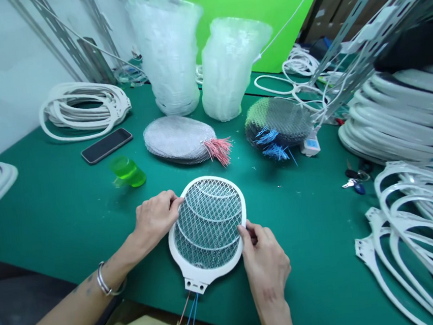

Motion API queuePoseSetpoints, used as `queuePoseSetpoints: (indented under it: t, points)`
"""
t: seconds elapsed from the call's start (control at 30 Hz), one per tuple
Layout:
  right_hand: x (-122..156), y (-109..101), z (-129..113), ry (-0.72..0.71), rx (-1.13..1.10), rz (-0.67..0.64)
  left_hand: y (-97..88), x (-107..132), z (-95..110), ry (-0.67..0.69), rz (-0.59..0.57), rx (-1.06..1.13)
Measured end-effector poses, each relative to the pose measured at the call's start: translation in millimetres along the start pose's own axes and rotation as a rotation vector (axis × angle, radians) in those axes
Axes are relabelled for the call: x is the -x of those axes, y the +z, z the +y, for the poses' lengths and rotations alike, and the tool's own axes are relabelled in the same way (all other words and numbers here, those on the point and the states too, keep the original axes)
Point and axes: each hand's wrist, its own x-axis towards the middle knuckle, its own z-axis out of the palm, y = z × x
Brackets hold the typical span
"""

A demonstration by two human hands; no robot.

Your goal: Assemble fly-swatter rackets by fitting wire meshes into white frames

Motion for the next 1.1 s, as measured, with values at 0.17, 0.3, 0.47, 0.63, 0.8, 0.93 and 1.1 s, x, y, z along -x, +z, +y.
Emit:
queuePoseSetpoints:
  t: [0.17,0.3,0.47,0.63,0.8,0.93,1.1]
  points:
    - [1.1,6.1,2.9,0.017,-0.045,0.044,0.7,2.7,0.5,-0.049,-0.039,0.091]
    - [4.2,9.7,2.4,0.008,0.023,0.082,4.9,5.5,0.3,-0.022,0.079,-0.004]
    - [1.1,7.4,4.8,0.025,0.005,0.005,3.9,0.9,-8.1,-0.079,-0.031,0.198]
    - [-10.3,19.5,14.5,-0.355,-0.026,0.111,11.8,-4.3,-14.6,0.264,0.125,0.157]
    - [-20.9,27.9,30.5,-0.648,-0.047,-0.167,10.0,-15.9,-35.7,0.593,-0.087,0.164]
    - [-23.3,17.6,34.7,-0.702,0.059,-0.299,-1.0,-23.9,-50.0,0.788,-0.253,0.131]
    - [-21.2,12.5,28.6,-0.739,0.191,-0.342,-6.7,-32.5,-56.0,0.903,-0.404,0.067]
